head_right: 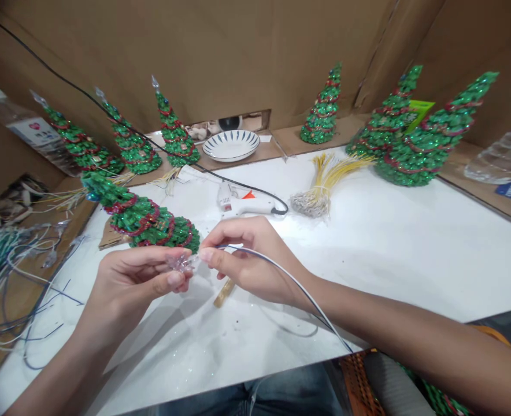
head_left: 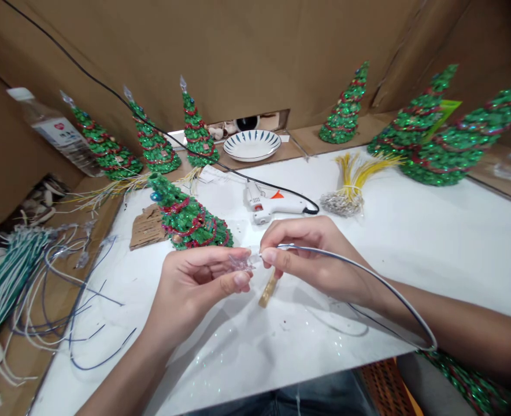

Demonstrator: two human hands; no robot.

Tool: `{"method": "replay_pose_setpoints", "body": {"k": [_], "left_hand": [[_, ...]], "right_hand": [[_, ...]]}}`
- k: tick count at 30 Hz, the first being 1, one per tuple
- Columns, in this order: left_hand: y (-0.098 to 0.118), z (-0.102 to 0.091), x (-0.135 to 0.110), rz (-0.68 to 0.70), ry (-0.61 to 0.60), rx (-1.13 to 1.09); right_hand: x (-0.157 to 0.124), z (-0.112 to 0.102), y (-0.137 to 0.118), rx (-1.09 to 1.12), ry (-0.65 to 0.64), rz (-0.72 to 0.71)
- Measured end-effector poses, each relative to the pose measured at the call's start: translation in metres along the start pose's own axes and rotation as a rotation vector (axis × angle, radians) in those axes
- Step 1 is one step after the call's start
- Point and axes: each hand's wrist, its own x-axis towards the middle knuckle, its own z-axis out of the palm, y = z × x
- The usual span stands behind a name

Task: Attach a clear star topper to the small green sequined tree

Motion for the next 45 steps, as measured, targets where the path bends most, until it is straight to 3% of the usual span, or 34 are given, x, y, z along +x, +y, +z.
{"method": "replay_pose_setpoints", "body": {"k": [15, 30, 39, 45], "left_hand": [[-0.002, 0.001, -0.001, 0.022, 0.005, -0.007], [0.003, 0.001, -0.003, 0.068, -0.034, -0.031], [0.005, 0.002, -0.003, 0.054, -0.023, 0.002], [0.007, 0.007, -0.004, 0.016, 0.012, 0.017]], "right_hand": [[-0.001, 0.000, 0.000, -0.030, -0.010, -0.033], [0.000, -0.004, -0.008, 0.092, -0.075, 0.047], [0.001, -0.007, -0.013, -0.232, -0.102, -0.032], [0.003, -0.010, -0.014, -0.194, -0.164, 0.034]]}}
